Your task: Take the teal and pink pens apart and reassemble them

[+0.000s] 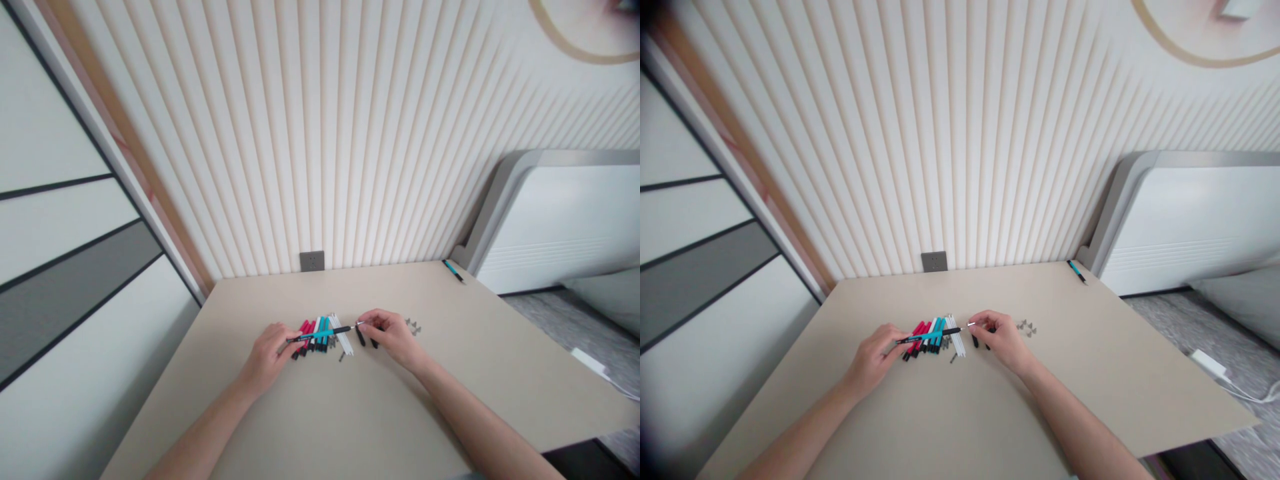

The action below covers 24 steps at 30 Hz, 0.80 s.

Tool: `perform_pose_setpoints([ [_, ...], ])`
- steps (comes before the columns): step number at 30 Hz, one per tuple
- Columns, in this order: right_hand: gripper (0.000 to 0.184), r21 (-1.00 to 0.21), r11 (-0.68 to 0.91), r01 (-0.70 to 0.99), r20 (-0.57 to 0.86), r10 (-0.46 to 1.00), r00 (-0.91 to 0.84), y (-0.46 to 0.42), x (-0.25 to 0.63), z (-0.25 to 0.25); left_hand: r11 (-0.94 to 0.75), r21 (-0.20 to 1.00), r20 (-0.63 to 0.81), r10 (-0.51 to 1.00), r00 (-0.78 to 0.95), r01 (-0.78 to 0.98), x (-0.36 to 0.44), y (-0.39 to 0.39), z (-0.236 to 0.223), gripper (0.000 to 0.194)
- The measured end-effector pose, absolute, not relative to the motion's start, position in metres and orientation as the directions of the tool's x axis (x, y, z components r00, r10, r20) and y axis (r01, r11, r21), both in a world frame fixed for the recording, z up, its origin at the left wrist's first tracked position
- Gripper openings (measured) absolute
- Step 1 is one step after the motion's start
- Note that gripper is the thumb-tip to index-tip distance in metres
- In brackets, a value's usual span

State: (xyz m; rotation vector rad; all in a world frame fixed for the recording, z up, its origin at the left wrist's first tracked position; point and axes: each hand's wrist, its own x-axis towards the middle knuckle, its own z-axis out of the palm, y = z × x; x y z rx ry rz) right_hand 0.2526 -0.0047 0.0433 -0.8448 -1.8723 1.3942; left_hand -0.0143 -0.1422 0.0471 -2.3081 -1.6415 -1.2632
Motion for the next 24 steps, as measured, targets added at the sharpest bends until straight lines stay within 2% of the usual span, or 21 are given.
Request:
perform_pose_setpoints([
  [7, 0.027, -0.972, 0.226, 0.069, 0.137, 0.776, -0.616, -0.008, 0.249, 0.036, -0.437, 0.41, 0.617, 0.779, 0.11, 0.801, -0.014, -0.142, 0.047, 0.015],
  [12, 0.033, -0.973, 0.227, 0.026, 0.161, 0.762, -0.627, -0.009, 0.246, 0.029, -0.446, 0.412, 0.612, 0.781, 0.121, 0.794, -0.014, -0.142, 0.045, 0.015],
  [24, 0.029, -0.903, 0.353, 0.243, 0.155, 0.797, -0.584, -0.014, 0.245, 0.033, -0.464, 0.395, 0.612, 0.777, 0.15, 0.793, -0.014, -0.141, 0.044, 0.01],
])
